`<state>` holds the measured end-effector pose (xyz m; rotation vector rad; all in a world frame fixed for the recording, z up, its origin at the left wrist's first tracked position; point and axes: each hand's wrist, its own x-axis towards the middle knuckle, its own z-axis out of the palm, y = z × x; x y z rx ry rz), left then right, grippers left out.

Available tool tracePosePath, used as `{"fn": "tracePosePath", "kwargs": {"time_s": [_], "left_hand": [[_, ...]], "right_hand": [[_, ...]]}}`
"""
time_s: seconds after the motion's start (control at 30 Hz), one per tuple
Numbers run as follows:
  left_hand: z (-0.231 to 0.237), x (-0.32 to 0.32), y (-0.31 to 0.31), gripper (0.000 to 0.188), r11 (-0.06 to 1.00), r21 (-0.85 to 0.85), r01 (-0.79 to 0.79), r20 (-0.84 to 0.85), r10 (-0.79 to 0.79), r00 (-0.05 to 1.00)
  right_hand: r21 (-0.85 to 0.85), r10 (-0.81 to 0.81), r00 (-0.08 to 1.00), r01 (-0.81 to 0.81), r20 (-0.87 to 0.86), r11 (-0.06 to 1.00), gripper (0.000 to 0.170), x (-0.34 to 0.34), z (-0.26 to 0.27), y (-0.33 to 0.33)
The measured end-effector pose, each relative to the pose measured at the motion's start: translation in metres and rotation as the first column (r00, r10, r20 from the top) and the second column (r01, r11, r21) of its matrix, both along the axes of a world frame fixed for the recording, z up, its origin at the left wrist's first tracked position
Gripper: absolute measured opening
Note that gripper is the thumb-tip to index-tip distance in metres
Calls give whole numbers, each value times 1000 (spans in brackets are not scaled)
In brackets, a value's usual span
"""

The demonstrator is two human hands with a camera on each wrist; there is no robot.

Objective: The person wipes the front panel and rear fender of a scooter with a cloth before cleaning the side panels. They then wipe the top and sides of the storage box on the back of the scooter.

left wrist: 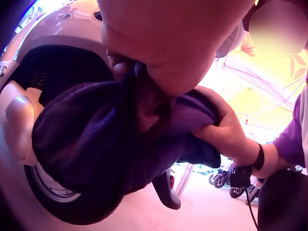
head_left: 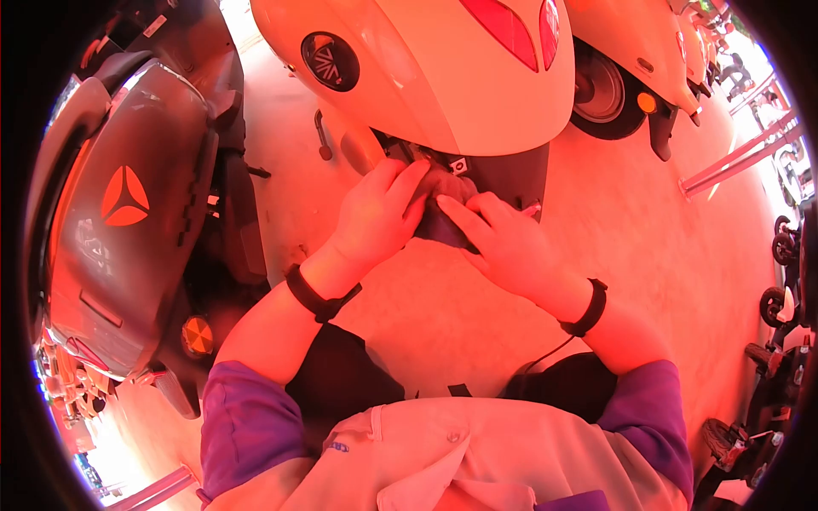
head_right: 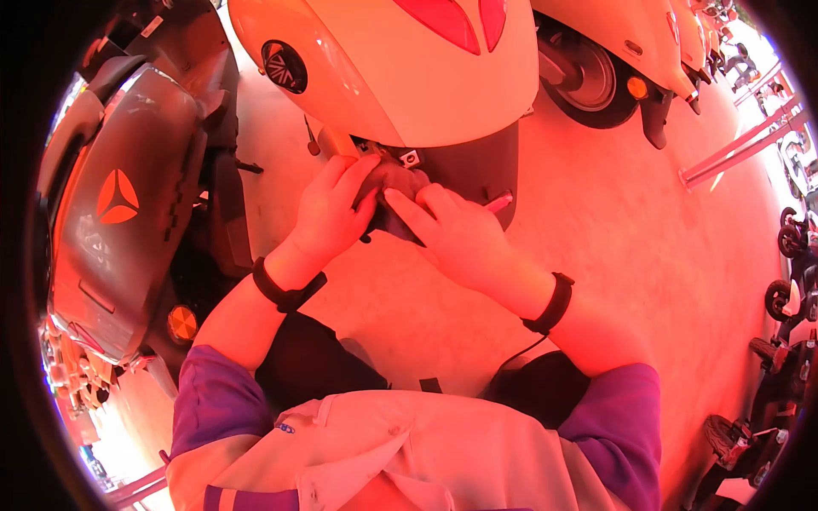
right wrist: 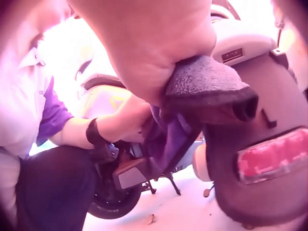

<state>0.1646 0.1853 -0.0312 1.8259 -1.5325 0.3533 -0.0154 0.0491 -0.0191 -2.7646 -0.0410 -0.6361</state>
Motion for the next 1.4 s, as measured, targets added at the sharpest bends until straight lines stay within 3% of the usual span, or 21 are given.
{"fn": "tracePosePath", "kwargs": {"time_s": [0.13, 0.23, 0.37, 0.57, 0.63, 0.73, 0.83, 0.93, 0.97, 1.03, 1.07, 1.17, 1.2, 1.23, 1.33, 1.4], "left_hand": [[4, 5, -4, 45, 998, -35, -57, -169, 50, 984], [-2, 5, -13, 47, 989, -149, 4, -80, -16, 997], [-10, -1, -19, 49, 1000, 4, 2, 30, -2, 1000], [-16, -4, -9, 51, 984, 172, 54, 260, -98, 961], [-11, -4, -2, 50, 975, 204, 89, 240, -138, 961], [7, 1, 0, 57, 1000, 7, 13, 185, -14, 983], [-4, 4, -13, 55, 997, 60, -54, 137, 45, 990], [-14, -6, -11, 49, 992, 123, -13, 282, -22, 959], [-20, -13, -8, 49, 977, 212, 37, 255, -92, 963], [-33, -32, 2, 49, 918, 374, 133, 187, -215, 959], [-35, -39, 2, 51, 924, 337, 183, 251, -275, 928], [-18, -49, -10, 53, 965, 166, 202, 315, -246, 916], [-13, -53, -21, 56, 985, 32, 171, 395, -169, 903], [-11, -58, -32, 56, 990, 81, 114, 416, -138, 899], [-17, -67, -60, 56, 972, 228, -46, 492, -74, 868], [-36, -76, -66, 53, 964, 262, -46, 468, -85, 880]], "right_hand": [[108, -6, 1000, 6, 2, 994, 72, 8, 3, 10], [43, -41, 999, 40, 34, 998, 72, 11, -4, 5], [-133, -83, 996, 86, 33, 987, 70, 6, -8, -7], [58, -88, 965, 105, -246, 993, 61, 0, -20, -2], [85, -30, 986, 45, -166, 995, 61, -3, -18, 0], [128, -32, 998, 38, -53, 991, 61, 2, -4, 3], [149, -52, 997, 59, -50, 987, 61, 12, -13, 0], [147, -61, 986, 84, -153, 986, 57, -3, -23, -2], [145, -62, 978, 91, -197, 985, 55, -10, -25, -3], [122, 58, 963, -27, -262, 992, 45, -28, -32, -14], [114, 121, 948, -91, -295, 989, 41, -36, -34, -20], [-236, 85, 996, -86, -15, 968, 35, -48, -19, -47], [-239, 45, 993, -18, 106, 971, 36, -45, -15, -60], [-234, 2, 975, 52, 224, 971, 38, -41, -15, -74], [22, -212, 954, 212, 210, 977, 42, -30, -35, -102], [91, -222, 952, 208, 210, 974, 45, -32, -53, -93]]}}
